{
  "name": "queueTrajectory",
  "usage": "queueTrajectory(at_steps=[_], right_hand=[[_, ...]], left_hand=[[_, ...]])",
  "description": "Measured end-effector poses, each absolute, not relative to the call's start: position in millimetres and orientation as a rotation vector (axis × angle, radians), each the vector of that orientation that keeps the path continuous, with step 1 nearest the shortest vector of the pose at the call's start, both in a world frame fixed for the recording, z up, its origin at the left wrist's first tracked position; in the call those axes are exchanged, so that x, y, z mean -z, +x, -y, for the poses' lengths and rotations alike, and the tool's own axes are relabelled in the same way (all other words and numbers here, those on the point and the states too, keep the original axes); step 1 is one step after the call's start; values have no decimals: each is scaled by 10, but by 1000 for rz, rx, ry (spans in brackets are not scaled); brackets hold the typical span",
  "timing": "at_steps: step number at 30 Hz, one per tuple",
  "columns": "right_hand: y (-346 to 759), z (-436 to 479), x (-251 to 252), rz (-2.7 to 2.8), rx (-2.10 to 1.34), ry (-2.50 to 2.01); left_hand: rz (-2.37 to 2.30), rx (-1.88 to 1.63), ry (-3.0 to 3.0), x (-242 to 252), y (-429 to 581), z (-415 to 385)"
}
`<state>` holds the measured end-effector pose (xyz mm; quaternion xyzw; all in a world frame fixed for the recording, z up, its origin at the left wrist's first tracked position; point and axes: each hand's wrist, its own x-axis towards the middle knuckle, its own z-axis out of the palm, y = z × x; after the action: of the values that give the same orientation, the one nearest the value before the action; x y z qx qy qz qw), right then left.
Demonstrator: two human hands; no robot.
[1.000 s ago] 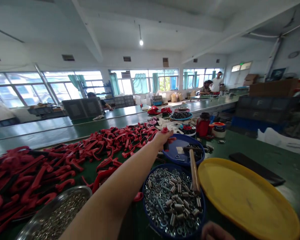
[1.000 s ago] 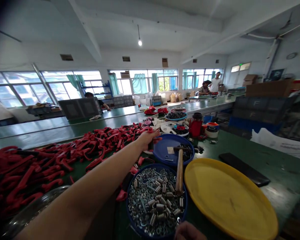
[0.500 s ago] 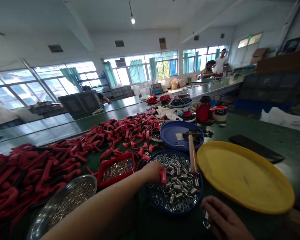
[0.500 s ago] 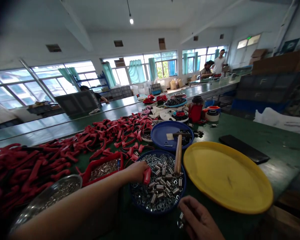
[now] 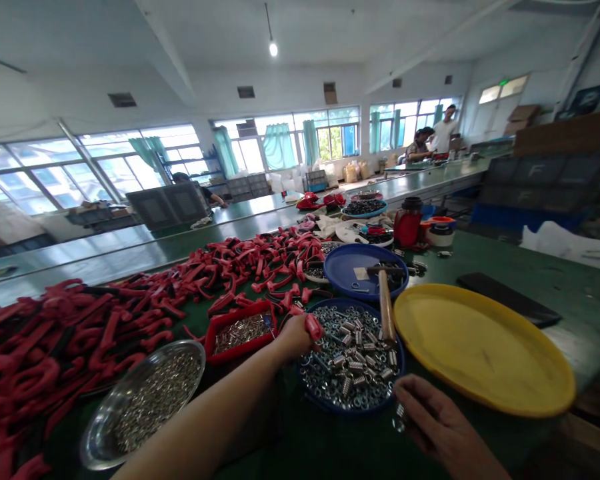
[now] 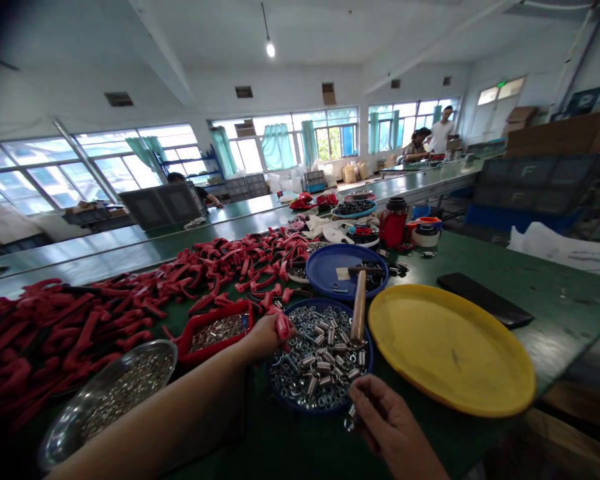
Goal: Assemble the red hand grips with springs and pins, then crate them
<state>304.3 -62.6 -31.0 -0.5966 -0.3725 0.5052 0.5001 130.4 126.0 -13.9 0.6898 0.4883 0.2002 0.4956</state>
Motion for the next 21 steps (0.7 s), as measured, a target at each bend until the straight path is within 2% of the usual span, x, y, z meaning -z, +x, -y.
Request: queueTrajectory(at_steps=[8, 15, 21], right_hand=[[2603, 24, 139, 1086, -1093, -1269], [2266, -108, 112, 1075, -1316, -1213], [2103, -92, 98, 1102, -1387, -1218]], left_hand=[[-964, -625, 1432, 27, 969, -638], [-970, -737, 1218, 235, 731, -291], [-1006, -844, 1256, 330, 584, -242]])
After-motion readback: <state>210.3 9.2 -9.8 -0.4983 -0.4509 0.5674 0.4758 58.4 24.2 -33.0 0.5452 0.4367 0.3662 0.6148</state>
